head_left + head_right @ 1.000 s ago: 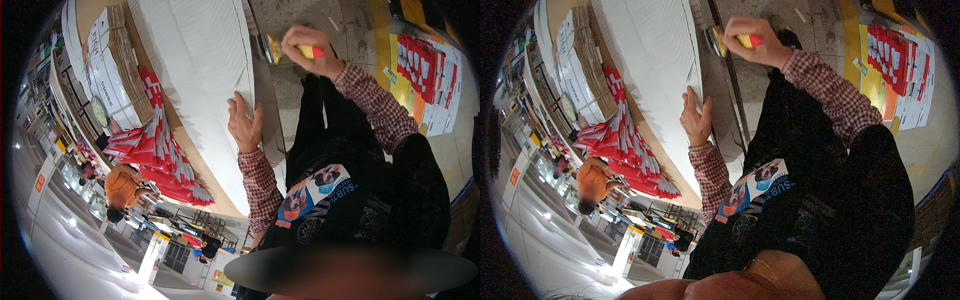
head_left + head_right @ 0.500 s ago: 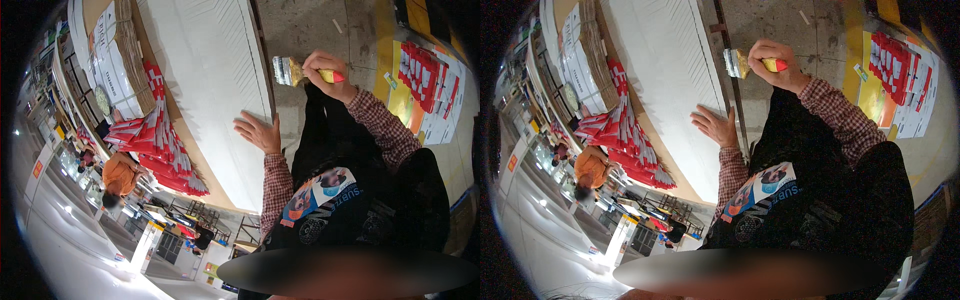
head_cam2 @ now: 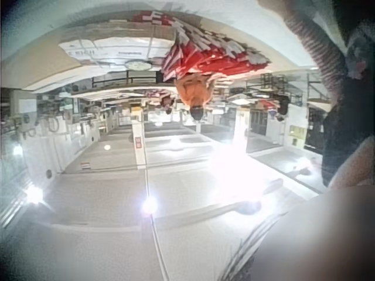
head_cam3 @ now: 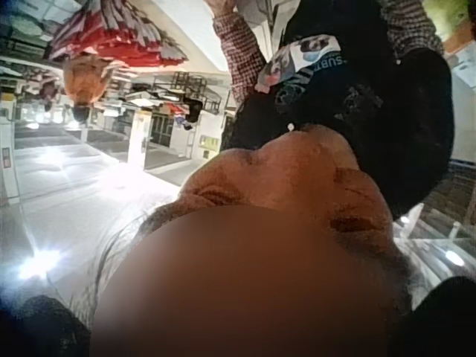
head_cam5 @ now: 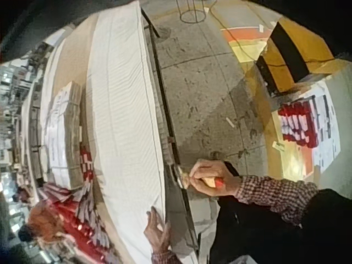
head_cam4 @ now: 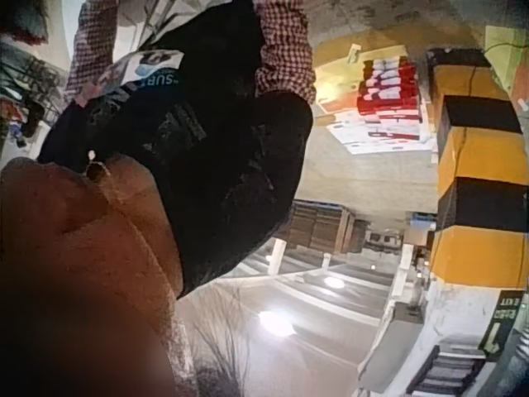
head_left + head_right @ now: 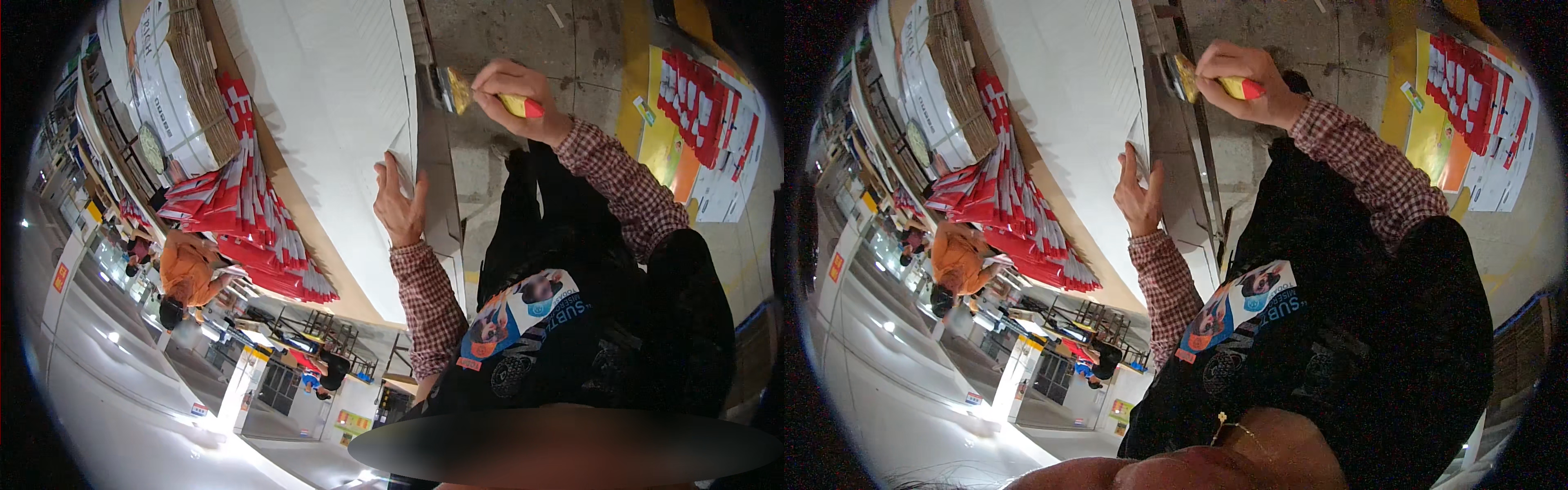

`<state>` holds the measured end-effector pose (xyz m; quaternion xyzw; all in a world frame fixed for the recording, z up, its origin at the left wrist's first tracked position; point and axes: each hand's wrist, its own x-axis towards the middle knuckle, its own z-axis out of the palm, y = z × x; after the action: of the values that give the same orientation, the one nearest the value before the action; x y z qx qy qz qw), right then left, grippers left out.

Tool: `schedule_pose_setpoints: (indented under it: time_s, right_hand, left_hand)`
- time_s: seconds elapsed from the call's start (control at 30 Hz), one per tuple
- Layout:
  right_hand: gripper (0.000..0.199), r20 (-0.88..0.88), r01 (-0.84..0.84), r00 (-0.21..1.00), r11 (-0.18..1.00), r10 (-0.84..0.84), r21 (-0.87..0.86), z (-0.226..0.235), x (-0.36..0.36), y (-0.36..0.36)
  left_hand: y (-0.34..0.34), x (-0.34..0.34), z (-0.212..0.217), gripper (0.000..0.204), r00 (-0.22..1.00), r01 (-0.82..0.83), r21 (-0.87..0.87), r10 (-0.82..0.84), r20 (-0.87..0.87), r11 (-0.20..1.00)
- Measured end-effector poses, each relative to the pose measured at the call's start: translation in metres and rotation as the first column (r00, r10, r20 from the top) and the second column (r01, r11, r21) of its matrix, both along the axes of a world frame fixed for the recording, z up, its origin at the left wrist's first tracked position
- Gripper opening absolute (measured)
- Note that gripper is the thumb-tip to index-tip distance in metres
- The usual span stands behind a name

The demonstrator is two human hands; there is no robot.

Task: Apply white paint or adhesive to a large white board or surface using a brush.

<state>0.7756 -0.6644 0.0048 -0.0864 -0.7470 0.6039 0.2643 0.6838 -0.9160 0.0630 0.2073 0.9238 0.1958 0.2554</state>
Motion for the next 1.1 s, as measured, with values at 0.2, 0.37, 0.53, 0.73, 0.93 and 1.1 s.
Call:
schedule_pose_setpoints:
  time_s: [0.2, 0.37, 0.53, 0.73, 0.93, 1.1]
  right_hand:
    - [0.012, -0.061, -0.009, 0.998, 1.000, 0.010, 0.023, 0.015, -0.001, 0.002]
    - [0.009, -0.005, -0.025, 1.000, 0.998, 0.026, 0.052, 0.005, 0.010, -0.013]
    - [0.009, 0.044, -0.092, 0.994, 0.979, 0.102, -0.180, 0.019, 0.036, -0.039]
    - [0.008, -0.132, 0.049, 0.990, 0.998, -0.054, -0.038, 0.011, 0.021, 0.004]
    - [0.011, -0.414, 0.110, 0.906, 0.994, -0.091, 0.024, -0.012, -0.036, 0.043]
    - [0.010, -0.106, 0.036, 0.994, 0.979, -0.015, 0.202, 0.004, -0.023, 0.034]
  left_hand:
    - [-0.002, 0.000, 0.002, 0.068, 0.997, 0.056, -0.105, -0.061, -0.040, 0.993]
    - [0.005, 0.002, -0.002, 0.069, 0.991, 0.095, -0.086, -0.103, -0.090, 0.992]
    - [0.007, 0.023, -0.017, 0.069, 0.937, 0.062, -0.224, -0.135, -0.323, 0.973]
    - [0.003, 0.020, -0.018, 0.067, 0.958, 0.054, -0.124, -0.086, -0.274, 0.991]
    - [0.002, 0.009, -0.010, 0.060, 0.982, 0.071, -0.076, -0.082, -0.168, 0.995]
    - [-0.006, 0.003, -0.005, 0.060, 0.995, 0.043, -0.043, -0.047, -0.090, 0.998]
